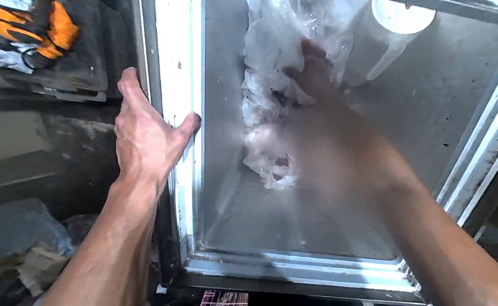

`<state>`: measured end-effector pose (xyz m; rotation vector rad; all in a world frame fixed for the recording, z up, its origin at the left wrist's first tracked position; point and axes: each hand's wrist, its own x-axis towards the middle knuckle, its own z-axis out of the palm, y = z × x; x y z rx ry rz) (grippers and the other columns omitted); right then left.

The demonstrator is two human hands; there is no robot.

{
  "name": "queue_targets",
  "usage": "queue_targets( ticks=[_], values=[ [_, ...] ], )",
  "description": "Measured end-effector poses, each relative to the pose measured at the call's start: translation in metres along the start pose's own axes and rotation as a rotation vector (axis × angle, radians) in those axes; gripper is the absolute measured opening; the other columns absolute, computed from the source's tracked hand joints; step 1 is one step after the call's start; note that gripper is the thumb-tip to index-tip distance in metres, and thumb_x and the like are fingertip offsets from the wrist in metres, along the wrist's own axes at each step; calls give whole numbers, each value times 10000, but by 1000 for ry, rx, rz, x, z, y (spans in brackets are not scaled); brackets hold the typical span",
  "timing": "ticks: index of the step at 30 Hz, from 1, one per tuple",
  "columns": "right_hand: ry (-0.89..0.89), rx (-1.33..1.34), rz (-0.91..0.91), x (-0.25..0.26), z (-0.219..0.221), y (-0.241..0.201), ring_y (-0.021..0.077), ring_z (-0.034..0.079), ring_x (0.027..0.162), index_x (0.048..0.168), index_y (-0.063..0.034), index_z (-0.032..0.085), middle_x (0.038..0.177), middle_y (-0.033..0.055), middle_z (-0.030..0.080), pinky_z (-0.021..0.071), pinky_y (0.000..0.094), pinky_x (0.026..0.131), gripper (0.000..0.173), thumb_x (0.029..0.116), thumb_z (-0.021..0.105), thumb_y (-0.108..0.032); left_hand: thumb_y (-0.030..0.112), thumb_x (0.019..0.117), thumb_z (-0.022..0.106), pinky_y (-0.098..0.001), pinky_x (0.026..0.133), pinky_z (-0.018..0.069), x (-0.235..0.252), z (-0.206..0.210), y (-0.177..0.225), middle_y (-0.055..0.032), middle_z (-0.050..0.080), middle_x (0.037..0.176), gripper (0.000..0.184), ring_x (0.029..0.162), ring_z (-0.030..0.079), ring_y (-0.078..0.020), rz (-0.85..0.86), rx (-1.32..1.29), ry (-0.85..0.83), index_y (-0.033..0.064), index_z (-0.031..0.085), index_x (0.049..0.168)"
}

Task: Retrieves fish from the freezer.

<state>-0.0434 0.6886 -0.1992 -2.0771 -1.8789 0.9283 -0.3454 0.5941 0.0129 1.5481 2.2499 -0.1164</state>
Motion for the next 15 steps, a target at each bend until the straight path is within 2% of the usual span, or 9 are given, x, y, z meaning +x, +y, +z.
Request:
queue_targets(
  ticks=[3, 5, 7, 8, 9, 10, 12, 13, 15],
  values=[
    [-79, 76, -36, 15, 7, -4, 324, 401, 1464, 1534, -158, 482, 1543, 98, 509, 259, 653, 1163, 688, 980, 606, -545, 411, 829, 815, -749, 899, 453, 1, 1, 1, -354, 539, 1342, 1020, 1173, 575, -566, -14, -1, -1, 129, 201, 1593],
    [-41, 121, -110, 21, 15, 0, 328, 367, 1491, 1482, -97, 548, 1560, 124, 487, 248, 637, 1180, 636, 986, 624, -488, 408, 832, 810, -749, 881, 458, 1, 2, 1, -362, 551, 1315, 1013, 1148, 583, -576, -5, 2, 5, 126, 201, 1591],
    [-14, 265, -128, 24, 17, 0, 279, 389, 1483, 1452, -53, 570, 1556, 139, 485, 289, 519, 1213, 594, 989, 645, -418, 414, 829, 804, -742, 880, 463, 2, 3, -1, -353, 559, 1312, 1005, 1139, 595, -564, -1, 6, 16, 126, 210, 1587],
    [-34, 380, -80, 23, 14, -2, 243, 449, 1440, 1457, -37, 556, 1520, 150, 517, 346, 433, 1203, 575, 1006, 634, -385, 419, 827, 799, -740, 883, 462, 3, 3, -1, -352, 558, 1312, 1004, 1143, 593, -561, 2, 4, 19, 120, 212, 1585],
    [-34, 516, -21, 21, 12, -3, 205, 542, 1337, 1426, -26, 578, 1430, 150, 582, 434, 367, 1135, 520, 1020, 625, -347, 422, 826, 796, -741, 880, 463, 3, 3, -1, -352, 558, 1311, 1005, 1143, 592, -563, 2, 2, 17, 118, 210, 1584],
    [-5, 643, 46, 18, 12, -1, 160, 644, 1152, 1325, -25, 644, 1259, 130, 670, 533, 327, 1005, 420, 1026, 621, -319, 422, 826, 794, -738, 887, 464, 3, 4, -1, -349, 556, 1319, 1009, 1150, 591, -558, 2, -3, 11, 127, 202, 1588],
    [62, 815, 193, 12, 8, 4, 135, 669, 874, 1139, -7, 687, 974, 97, 693, 578, 328, 803, 365, 1035, 603, -347, 418, 829, 791, -733, 898, 461, 3, 5, -1, -343, 551, 1334, 1008, 1159, 592, -546, 6, -19, 12, 135, 196, 1592],
    [103, 852, 265, 8, 6, 6, 144, 652, 826, 1096, -4, 680, 920, 92, 673, 568, 343, 768, 401, 1035, 596, -392, 420, 833, 786, -730, 902, 461, 3, 5, -1, -340, 551, 1336, 1004, 1160, 594, -541, 9, -20, 15, 130, 196, 1591],
    [179, 885, 349, -1, -1, 5, 172, 668, 889, 1105, -6, 672, 970, 111, 683, 576, 378, 815, 459, 1031, 586, -451, 421, 846, 777, -734, 906, 459, 3, 3, 0, -342, 549, 1343, 1001, 1164, 589, -553, 4, -16, 9, 127, 186, 1599]
  ],
)
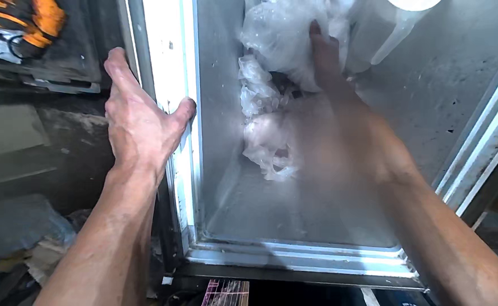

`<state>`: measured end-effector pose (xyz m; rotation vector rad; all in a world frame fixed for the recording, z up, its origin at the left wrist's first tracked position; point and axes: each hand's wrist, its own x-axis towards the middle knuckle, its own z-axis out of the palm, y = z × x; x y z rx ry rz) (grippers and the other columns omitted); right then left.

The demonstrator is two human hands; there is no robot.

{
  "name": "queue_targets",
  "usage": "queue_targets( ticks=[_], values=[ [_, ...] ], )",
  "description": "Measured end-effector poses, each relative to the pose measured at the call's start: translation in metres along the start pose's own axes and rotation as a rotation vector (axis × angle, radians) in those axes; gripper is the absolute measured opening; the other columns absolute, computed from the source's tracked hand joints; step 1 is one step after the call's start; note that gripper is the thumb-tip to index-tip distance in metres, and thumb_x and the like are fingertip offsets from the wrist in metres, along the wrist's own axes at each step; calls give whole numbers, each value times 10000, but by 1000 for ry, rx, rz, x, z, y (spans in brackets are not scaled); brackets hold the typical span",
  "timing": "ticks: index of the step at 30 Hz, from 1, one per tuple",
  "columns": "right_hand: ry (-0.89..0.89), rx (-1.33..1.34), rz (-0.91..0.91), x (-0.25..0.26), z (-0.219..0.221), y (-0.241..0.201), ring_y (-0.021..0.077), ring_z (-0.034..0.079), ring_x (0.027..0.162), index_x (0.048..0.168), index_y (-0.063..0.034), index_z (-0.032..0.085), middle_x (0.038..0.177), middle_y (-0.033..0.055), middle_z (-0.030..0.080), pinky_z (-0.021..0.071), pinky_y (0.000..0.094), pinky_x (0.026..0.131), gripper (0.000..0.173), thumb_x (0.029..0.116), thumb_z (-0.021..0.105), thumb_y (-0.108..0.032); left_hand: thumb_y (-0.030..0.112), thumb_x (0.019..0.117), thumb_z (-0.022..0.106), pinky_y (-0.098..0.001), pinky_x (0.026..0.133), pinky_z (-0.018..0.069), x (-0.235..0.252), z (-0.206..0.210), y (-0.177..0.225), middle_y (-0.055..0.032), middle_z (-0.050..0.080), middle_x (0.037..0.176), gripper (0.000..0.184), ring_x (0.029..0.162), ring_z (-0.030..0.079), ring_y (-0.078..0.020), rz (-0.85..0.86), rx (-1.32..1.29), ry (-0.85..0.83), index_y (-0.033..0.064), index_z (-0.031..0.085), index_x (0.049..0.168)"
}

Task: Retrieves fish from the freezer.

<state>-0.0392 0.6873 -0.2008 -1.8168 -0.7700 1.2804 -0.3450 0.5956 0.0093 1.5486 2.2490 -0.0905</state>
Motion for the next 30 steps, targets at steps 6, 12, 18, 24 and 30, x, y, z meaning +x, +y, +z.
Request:
queue_targets(
  ticks=[6, 12, 18, 24, 30],
  values=[
    [-28, -95, 13, -115, -17, -36, 184, 690, 879, 1094, -21, 694, 971, 122, 712, 594, 413, 824, 485, 1016, 594, -489, 425, 868, 780, -762, 862, 466, 0, 0, -1, -371, 542, 1331, 998, 1101, 599, -593, 41, 9, 22, 97, 187, 1601],
    [-667, -278, 42, -242, -30, 27, 125, 614, 681, 832, -20, 693, 724, 48, 642, 538, 362, 678, 389, 954, 701, -389, 508, 860, 756, -775, 856, 457, 5, 9, -14, -357, 547, 1326, 1005, 1108, 593, -591, 23, 13, 12, 137, 190, 1603],
    [-1233, -707, 139, -272, 35, 140, 408, 650, 1128, 1079, -6, 712, 1123, 225, 701, 488, 664, 944, 538, 1015, 556, -517, 490, 831, 798, -771, 861, 451, 7, 12, -18, -372, 572, 1258, 1026, 1100, 594, -593, -11, 28, 24, 158, 203, 1598],
    [-1210, -809, 64, -266, 57, 163, 389, 562, 1290, 1291, -15, 626, 1324, 217, 633, 383, 641, 1100, 603, 1017, 520, -541, 487, 820, 796, -765, 840, 452, 4, 11, -16, -370, 572, 1235, 1013, 1080, 594, -590, -40, 35, 34, 149, 212, 1575],
    [-1398, -804, 139, -245, 42, 138, 447, 423, 1413, 1478, 20, 457, 1510, 266, 459, 380, 657, 1104, 929, 891, 656, -672, 486, 808, 800, -764, 875, 439, 4, 13, -19, -372, 559, 1263, 1010, 1115, 583, -583, -24, 52, 54, 129, 238, 1568]
  ],
)
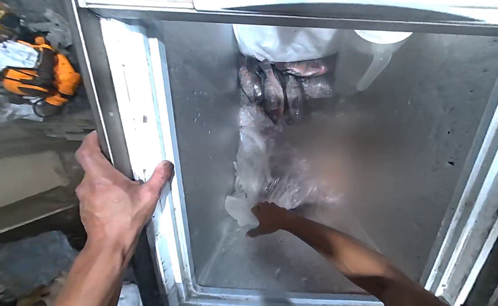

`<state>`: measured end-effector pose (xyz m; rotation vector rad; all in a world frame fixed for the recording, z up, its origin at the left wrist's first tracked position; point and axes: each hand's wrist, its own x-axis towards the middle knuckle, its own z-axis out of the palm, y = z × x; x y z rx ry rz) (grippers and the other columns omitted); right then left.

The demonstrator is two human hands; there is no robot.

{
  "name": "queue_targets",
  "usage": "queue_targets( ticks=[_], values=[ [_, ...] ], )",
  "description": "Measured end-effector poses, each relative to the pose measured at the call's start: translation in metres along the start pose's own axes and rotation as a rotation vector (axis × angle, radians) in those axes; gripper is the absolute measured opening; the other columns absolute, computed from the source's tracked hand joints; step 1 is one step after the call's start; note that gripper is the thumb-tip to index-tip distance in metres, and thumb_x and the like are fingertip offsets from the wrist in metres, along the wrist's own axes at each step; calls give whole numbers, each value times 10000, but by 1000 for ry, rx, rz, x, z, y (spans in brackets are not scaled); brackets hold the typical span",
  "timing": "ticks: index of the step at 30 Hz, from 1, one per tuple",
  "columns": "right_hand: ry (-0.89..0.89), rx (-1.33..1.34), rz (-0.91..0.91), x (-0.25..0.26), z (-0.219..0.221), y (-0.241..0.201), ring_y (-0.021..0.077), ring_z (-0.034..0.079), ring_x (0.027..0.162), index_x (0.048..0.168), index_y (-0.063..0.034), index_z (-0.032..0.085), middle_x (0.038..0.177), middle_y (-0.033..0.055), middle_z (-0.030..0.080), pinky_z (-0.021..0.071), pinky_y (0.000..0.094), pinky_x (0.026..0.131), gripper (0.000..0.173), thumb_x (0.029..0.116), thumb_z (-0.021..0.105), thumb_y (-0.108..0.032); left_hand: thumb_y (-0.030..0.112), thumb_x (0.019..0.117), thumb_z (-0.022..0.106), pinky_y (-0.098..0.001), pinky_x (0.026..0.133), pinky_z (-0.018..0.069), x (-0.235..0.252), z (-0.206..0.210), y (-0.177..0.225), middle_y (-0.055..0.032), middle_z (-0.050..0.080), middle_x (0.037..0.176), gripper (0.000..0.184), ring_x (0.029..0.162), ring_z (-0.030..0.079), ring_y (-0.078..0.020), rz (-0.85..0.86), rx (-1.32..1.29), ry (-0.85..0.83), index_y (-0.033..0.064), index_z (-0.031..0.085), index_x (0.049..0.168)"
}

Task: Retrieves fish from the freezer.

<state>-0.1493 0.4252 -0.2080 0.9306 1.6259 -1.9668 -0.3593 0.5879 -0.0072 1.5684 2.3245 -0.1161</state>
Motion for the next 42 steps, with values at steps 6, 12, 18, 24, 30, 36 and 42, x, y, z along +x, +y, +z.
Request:
queue_targets(
  ticks=[6, 12, 18, 24, 30, 36, 42],
  values=[
    [395, 116, -18, -61, -116, 1, 349, 636, 1201, 1318, -61, 645, 1266, 192, 672, 487, 596, 1030, 593, 1036, 493, -560, 569, 765, 769, -739, 829, 471, 1, 3, -8, -341, 592, 1231, 1051, 1057, 620, -541, -12, 12, 8, 169, 241, 1582],
    [1139, 558, 208, -116, -201, -50, 363, 541, 1323, 1406, 98, 495, 1427, 285, 540, 435, 431, 1106, 388, 1092, 459, -127, 772, 730, 676, -711, 859, 483, 6, 12, -40, -318, 592, 1288, 1153, 1102, 626, -500, 47, 90, 63, 132, 249, 1589],
    [1139, 857, 414, 0, -241, 11, 410, 479, 1383, 1477, 67, 427, 1495, 292, 469, 415, 498, 1129, 595, 1041, 578, -308, 758, 774, 674, -491, 1047, 480, 1, 8, -34, -286, 570, 1359, 1120, 1258, 586, -309, 102, 97, 88, -44, 377, 1497],
    [1285, 1038, 371, 59, -255, 38, 343, 580, 1270, 1459, 57, 421, 1370, 259, 578, 477, 452, 1069, 734, 909, 784, -266, 652, 812, 743, -324, 1012, 522, 2, 13, -44, -238, 634, 1271, 998, 1180, 635, -155, 153, -23, 82, -105, 466, 1402],
    [1392, 902, 240, 101, -262, 76, 332, 656, 1121, 1380, 8, 517, 1222, 227, 662, 545, 493, 941, 739, 809, 854, -319, 695, 795, 731, -338, 1028, 515, 2, 10, -42, -234, 614, 1312, 1068, 1208, 619, -156, 110, 11, 65, -76, 413, 1461],
    [1163, 949, 201, 9, -250, 50, 296, 602, 1199, 1393, 37, 524, 1314, 218, 621, 474, 460, 1045, 556, 959, 731, -245, 748, 783, 676, -482, 1061, 474, 1, 5, -32, -294, 575, 1355, 1092, 1270, 585, -303, 92, 84, 59, -59, 415, 1470],
    [1136, 999, 35, -44, -194, 111, 246, 672, 1089, 1412, 16, 529, 1263, 200, 658, 578, 410, 924, 575, 942, 751, -230, 781, 740, 700, -580, 888, 525, 3, 14, -53, -267, 630, 1232, 1136, 1073, 659, -350, 73, 119, 100, 7, 348, 1493]
  ],
)
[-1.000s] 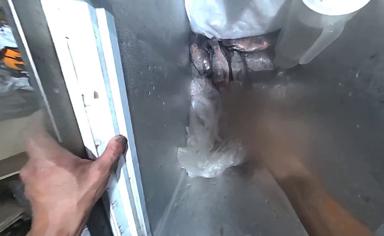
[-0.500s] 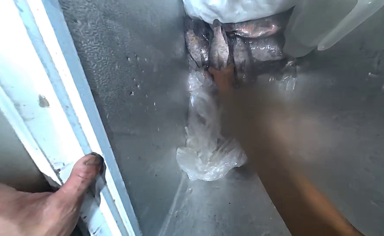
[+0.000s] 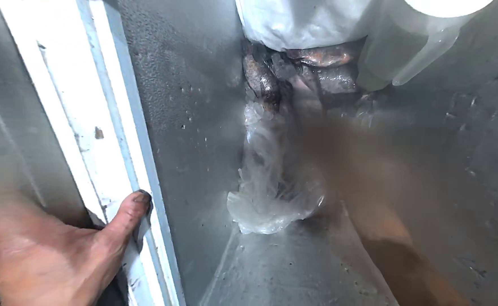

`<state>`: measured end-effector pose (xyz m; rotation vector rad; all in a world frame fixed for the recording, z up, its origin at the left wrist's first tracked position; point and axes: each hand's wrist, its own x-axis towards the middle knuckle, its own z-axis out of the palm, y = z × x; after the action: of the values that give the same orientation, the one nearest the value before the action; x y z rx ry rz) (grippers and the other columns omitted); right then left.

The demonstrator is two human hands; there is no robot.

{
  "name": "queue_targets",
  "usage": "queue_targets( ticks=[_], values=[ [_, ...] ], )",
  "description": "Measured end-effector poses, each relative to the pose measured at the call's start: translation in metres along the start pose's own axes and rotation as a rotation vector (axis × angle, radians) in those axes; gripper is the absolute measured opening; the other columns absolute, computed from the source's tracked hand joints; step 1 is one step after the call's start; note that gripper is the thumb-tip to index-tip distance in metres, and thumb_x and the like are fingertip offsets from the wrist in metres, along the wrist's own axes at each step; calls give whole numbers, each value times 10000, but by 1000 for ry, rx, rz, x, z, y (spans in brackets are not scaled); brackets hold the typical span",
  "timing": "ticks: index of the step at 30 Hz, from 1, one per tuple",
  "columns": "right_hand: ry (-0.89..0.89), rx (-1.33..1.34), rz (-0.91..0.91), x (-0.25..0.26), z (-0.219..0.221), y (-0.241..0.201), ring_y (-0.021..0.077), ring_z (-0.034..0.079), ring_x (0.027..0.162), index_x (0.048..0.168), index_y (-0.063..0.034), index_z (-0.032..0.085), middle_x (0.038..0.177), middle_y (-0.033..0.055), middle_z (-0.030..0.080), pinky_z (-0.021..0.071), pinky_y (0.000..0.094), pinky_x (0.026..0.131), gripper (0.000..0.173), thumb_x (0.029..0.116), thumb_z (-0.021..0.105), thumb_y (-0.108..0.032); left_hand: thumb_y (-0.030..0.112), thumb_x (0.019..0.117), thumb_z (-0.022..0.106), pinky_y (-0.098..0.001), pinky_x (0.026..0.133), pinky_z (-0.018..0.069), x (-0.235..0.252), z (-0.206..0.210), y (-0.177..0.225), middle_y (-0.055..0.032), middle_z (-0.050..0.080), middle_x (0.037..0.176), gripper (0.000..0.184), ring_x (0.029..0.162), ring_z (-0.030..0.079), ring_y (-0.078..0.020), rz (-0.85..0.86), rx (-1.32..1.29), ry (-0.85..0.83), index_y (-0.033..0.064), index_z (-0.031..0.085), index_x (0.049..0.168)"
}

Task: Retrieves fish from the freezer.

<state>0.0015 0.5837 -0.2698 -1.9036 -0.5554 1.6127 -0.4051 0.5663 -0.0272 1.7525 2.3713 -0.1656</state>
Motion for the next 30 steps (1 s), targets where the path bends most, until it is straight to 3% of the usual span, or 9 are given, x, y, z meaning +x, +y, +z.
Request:
queue_targets(
  ticks=[3, 6, 10, 12, 14, 17, 21, 24, 30],
  values=[
    [203, -208, 105, 19, -46, 77, 267, 684, 962, 1369, -123, 574, 1130, 149, 699, 579, 493, 834, 640, 882, 784, -481, 806, 714, 704, -612, 843, 547, 0, 0, 0, -250, 651, 1185, 1181, 1021, 687, -358, -71, -7, -54, 53, 295, 1527],
    [558, -536, 49, 21, -65, 104, 399, 554, 1286, 1486, -52, 468, 1386, 243, 578, 409, 601, 1100, 778, 899, 716, -499, 800, 716, 702, -643, 845, 527, 0, 0, 3, -277, 630, 1225, 1197, 1043, 674, -403, -72, -20, -51, 79, 258, 1562],
    [301, -592, 46, 13, -22, 21, 413, 470, 1387, 1501, 49, 413, 1488, 293, 477, 375, 552, 1153, 592, 1056, 532, -324, 810, 705, 703, -602, 852, 542, -2, -1, 1, -252, 637, 1214, 1166, 1048, 675, -352, -86, -9, -41, 42, 335, 1502],
    [257, -388, 34, 15, 6, -11, 393, 485, 1362, 1459, 98, 422, 1448, 307, 492, 385, 492, 1152, 554, 1053, 546, -259, 796, 727, 698, -593, 932, 516, -4, -3, 5, -265, 608, 1287, 1159, 1138, 643, -351, -68, -23, -37, 12, 347, 1505],
    [292, -213, 77, 18, 29, -26, 405, 526, 1317, 1432, 92, 456, 1410, 310, 530, 424, 515, 1106, 574, 1033, 601, -295, 772, 756, 681, -548, 1045, 466, -2, -7, 14, -268, 561, 1380, 1141, 1265, 578, -325, -10, -46, -21, -14, 355, 1516],
    [350, -235, 241, 40, 45, -27, 371, 564, 1283, 1478, -18, 452, 1434, 237, 540, 472, 538, 1048, 695, 973, 663, -446, 730, 777, 675, -477, 1011, 499, -1, -12, 27, -259, 608, 1306, 1057, 1213, 610, -258, 5, -62, -36, -50, 439, 1450],
    [379, -201, 300, 58, 43, -23, 351, 569, 1284, 1486, -15, 441, 1429, 228, 546, 479, 506, 1051, 736, 936, 729, -409, 649, 819, 747, -322, 952, 552, -2, -1, 4, -170, 672, 1205, 914, 1103, 662, -104, -7, -167, -56, -49, 524, 1363],
    [394, -196, 271, 73, 45, -7, 341, 612, 1208, 1447, -12, 479, 1344, 221, 602, 517, 506, 987, 741, 879, 780, -383, 569, 841, 767, -275, 939, 557, 0, 4, -4, -134, 679, 1189, 811, 1085, 659, -68, 39, -248, -55, -47, 558, 1325],
    [443, -214, 61, 85, 52, 7, 335, 626, 1218, 1483, 43, 391, 1339, 245, 611, 505, 467, 1029, 811, 876, 795, -313, 544, 855, 777, -279, 945, 563, 2, 5, -13, -106, 688, 1191, 758, 1090, 665, -74, 69, -273, -68, -23, 581, 1319]
  ],
)
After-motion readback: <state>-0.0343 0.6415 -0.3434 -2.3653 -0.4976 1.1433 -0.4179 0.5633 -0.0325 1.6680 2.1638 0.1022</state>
